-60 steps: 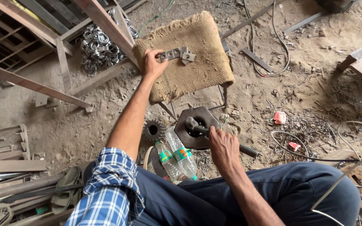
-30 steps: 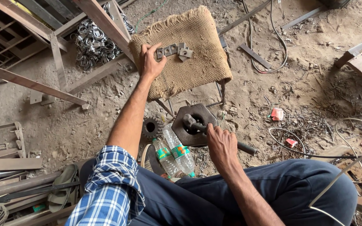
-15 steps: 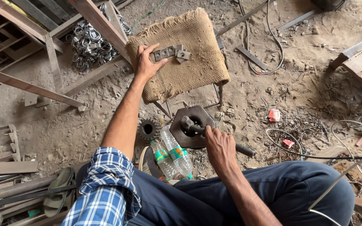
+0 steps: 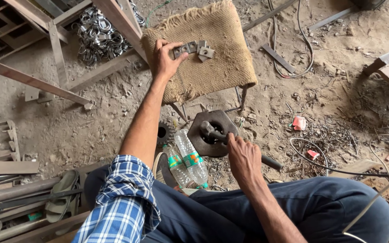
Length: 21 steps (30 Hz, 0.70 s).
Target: The person sits on the ground and repeatedly hammers small metal pieces on a handheld anvil. They pick up each piece, strike it several times, and place the finished pieces on a nearby cloth-covered stool.
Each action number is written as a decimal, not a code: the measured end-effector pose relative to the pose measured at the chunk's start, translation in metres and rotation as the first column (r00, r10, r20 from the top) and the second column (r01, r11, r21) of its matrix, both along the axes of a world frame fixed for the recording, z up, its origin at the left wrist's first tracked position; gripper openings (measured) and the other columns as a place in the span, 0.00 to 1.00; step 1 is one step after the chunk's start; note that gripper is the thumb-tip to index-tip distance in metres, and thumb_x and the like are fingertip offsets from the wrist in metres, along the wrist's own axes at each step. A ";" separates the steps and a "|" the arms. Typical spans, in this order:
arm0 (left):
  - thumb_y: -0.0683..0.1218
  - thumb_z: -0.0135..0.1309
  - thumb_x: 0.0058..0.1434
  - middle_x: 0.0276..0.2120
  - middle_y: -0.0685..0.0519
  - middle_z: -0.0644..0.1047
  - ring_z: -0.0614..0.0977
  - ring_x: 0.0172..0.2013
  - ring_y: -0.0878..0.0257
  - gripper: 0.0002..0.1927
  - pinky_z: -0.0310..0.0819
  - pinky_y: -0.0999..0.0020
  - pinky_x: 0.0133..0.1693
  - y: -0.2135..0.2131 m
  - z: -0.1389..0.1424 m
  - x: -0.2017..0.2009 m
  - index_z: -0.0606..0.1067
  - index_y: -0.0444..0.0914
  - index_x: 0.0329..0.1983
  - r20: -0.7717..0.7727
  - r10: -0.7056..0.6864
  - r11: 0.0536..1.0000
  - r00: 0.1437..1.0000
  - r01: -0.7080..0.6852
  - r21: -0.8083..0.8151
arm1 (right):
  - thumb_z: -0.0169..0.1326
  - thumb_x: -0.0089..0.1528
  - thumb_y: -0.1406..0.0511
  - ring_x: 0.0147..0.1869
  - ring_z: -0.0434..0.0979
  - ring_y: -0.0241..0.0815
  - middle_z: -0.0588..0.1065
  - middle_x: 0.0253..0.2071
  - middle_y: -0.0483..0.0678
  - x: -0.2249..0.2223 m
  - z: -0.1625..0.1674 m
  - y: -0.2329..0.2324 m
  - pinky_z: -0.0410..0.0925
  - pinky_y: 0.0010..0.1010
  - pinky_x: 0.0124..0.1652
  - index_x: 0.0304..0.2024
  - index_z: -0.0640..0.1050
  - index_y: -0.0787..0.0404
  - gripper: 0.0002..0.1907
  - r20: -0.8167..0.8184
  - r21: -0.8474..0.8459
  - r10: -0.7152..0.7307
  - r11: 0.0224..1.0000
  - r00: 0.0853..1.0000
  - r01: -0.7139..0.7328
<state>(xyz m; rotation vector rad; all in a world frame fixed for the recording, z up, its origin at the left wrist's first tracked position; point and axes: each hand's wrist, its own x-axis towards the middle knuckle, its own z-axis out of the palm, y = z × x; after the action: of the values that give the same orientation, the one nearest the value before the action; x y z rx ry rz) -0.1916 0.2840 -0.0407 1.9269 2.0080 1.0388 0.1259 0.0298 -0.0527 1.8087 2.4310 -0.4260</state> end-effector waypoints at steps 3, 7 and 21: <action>0.54 0.75 0.49 0.50 0.50 0.69 0.73 0.49 0.58 0.34 0.70 0.55 0.56 0.003 0.003 -0.008 0.77 0.43 0.57 0.044 -0.099 0.995 0.994 0.098 0.030 | 0.45 0.67 0.73 0.25 0.69 0.36 0.72 0.26 0.46 0.001 0.002 0.000 0.65 0.29 0.23 0.47 0.70 0.62 0.07 0.011 0.025 0.016 1.000 1.000 -0.016; 0.51 0.72 0.49 0.53 0.52 0.68 0.72 0.44 0.59 0.35 0.79 0.60 0.49 0.003 0.007 -0.021 0.75 0.46 0.62 0.197 -0.118 0.978 0.973 0.149 -0.150 | 0.45 0.67 0.74 0.24 0.70 0.36 0.73 0.27 0.46 0.001 0.004 0.001 0.66 0.30 0.23 0.46 0.70 0.62 0.06 0.009 0.000 0.019 1.000 1.000 -0.019; 0.65 0.76 0.46 0.52 0.47 0.67 0.70 0.53 0.55 0.44 0.66 0.48 0.57 0.013 0.003 -0.005 0.75 0.43 0.63 0.015 -0.154 0.986 0.988 0.153 0.062 | 0.44 0.67 0.72 0.23 0.68 0.36 0.72 0.26 0.47 0.003 0.003 0.002 0.64 0.29 0.22 0.49 0.69 0.63 0.08 -0.008 0.044 0.014 0.999 1.000 -0.014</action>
<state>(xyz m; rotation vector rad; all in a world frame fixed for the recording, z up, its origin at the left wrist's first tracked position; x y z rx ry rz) -0.1964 0.2974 -0.0381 2.0555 1.8043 1.0863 0.1291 0.0313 -0.0500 1.8088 2.4762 -0.3822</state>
